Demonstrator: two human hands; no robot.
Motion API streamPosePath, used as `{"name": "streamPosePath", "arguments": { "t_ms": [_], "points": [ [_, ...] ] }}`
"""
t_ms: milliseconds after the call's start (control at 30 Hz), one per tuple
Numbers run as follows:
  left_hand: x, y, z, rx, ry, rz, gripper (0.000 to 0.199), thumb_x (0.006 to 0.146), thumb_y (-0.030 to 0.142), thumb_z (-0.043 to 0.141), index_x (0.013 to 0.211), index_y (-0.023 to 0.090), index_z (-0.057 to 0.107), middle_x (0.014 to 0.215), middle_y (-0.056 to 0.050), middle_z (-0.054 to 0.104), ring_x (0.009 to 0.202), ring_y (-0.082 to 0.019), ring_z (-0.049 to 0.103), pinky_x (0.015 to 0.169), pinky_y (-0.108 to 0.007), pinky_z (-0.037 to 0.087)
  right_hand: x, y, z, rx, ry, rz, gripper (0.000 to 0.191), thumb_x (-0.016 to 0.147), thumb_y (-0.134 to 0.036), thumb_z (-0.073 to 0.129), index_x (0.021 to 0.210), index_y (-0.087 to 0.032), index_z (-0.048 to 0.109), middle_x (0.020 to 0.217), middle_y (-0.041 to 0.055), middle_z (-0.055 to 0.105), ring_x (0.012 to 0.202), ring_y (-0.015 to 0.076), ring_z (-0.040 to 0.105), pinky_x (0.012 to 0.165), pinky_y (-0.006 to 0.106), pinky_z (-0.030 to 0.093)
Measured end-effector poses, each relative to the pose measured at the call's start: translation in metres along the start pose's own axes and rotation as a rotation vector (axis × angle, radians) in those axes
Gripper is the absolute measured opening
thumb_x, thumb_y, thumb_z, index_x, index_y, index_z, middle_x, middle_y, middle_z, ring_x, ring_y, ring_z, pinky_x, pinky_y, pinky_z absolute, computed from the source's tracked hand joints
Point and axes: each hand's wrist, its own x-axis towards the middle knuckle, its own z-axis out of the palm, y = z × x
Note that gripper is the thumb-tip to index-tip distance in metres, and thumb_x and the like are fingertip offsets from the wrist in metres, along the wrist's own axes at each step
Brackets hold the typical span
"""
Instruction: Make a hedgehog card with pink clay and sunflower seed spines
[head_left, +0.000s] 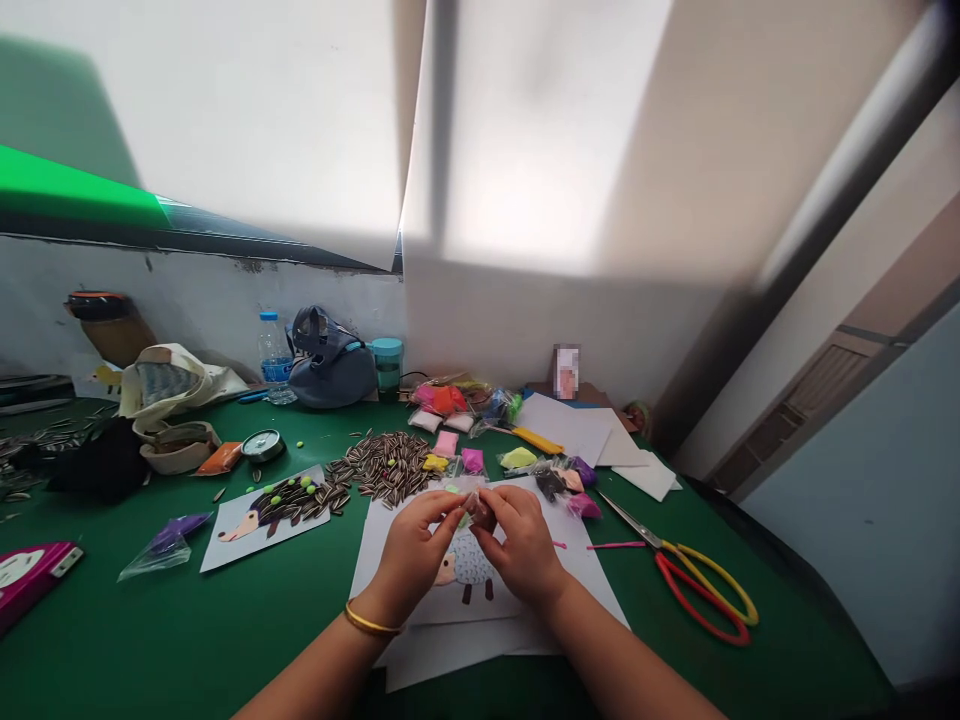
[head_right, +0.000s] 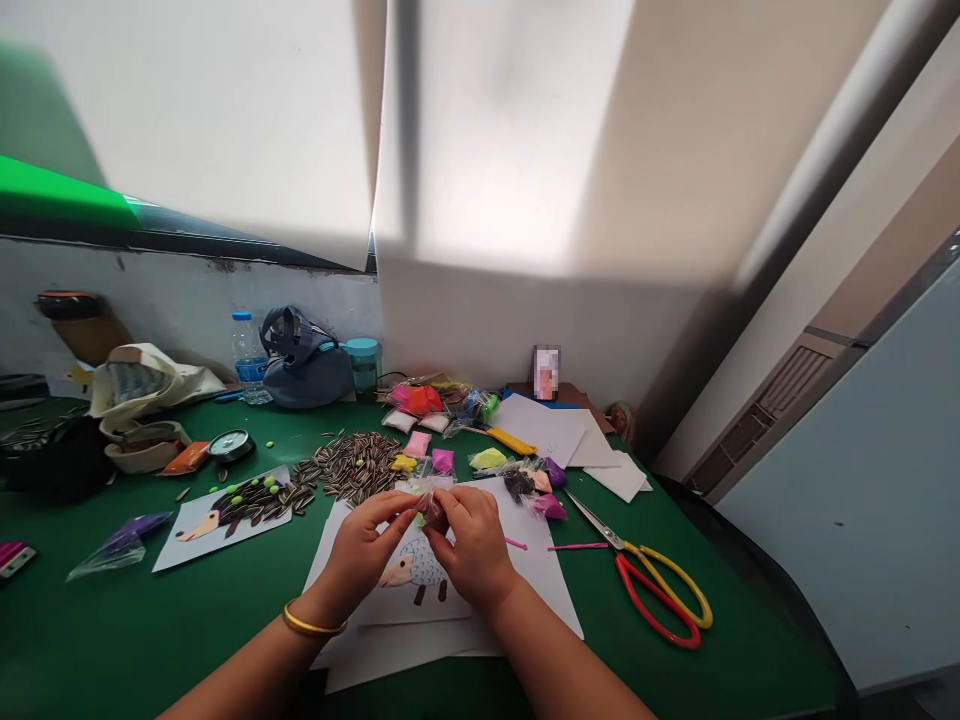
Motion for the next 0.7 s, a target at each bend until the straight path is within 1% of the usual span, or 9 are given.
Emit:
{"name": "streamPosePath", "arguments": {
  "t_ms": [100,233,367,533,600,700],
  "points": [
    [0.008,0.001,-0.002,0.005,-0.035,0.035,0.021,0.094,0.027,0.057,0.107,0.026,0.073,0.103,-0.006,0.071,0.097,-0.020,0.066,0.086,-0.037,0.056,0.009,-0.001,0.000,0.011,0.014,0.013,0.032,0.090,-0.027,0.060,0.122,-0.021,0.060,0.101,0.0086,0.065,0.093,0.0240,0.061,0.082,0.041,0.048],
    [0.013,-0.003,-0.001,-0.007,-0.054,0.049,0.023,0.094,0.028,0.058,0.111,0.027,0.073,0.103,-0.007,0.069,0.097,-0.021,0.065,0.086,-0.037,0.057,0.016,0.001,0.002,0.026,-0.002,0.028,0.029,0.091,-0.027,0.060,0.120,-0.022,0.060,0.100,0.0088,0.065,0.093,0.0240,0.060,0.082,0.041,0.048],
    [0.010,-0.011,0.000,-0.030,-0.030,0.025,0.023,0.094,0.028,0.058,0.111,0.028,0.073,0.103,-0.007,0.070,0.097,-0.021,0.066,0.086,-0.036,0.058,0.013,0.007,0.007,0.036,-0.012,-0.005,0.035,0.091,-0.025,0.059,0.125,-0.023,0.057,0.100,0.0084,0.065,0.092,0.0244,0.061,0.083,0.044,0.049],
    [0.006,-0.016,-0.002,-0.079,0.015,0.006,0.017,0.091,0.029,0.063,0.103,0.028,0.075,0.098,-0.006,0.074,0.091,-0.020,0.070,0.082,-0.034,0.060,0.004,0.012,0.007,0.036,-0.043,-0.027,0.045,0.088,-0.024,0.061,0.132,-0.026,0.053,0.099,0.0083,0.065,0.089,0.0249,0.062,0.078,0.043,0.052],
    [0.005,-0.016,-0.002,-0.101,0.032,-0.004,0.013,0.089,0.028,0.066,0.098,0.028,0.075,0.096,-0.004,0.075,0.089,-0.020,0.071,0.081,-0.033,0.061,0.003,0.014,0.005,0.035,-0.059,-0.025,0.046,0.088,-0.023,0.062,0.132,-0.026,0.053,0.104,0.0092,0.066,0.092,0.0256,0.063,0.079,0.044,0.052],
    [0.005,-0.015,-0.002,-0.128,0.040,-0.027,0.008,0.087,0.027,0.068,0.093,0.027,0.074,0.093,-0.003,0.075,0.088,-0.020,0.071,0.081,-0.032,0.060,0.002,0.015,0.001,0.066,-0.088,-0.044,0.047,0.088,-0.022,0.063,0.133,-0.027,0.051,0.116,0.0106,0.066,0.103,0.0270,0.063,0.085,0.046,0.052]
  ]
}}
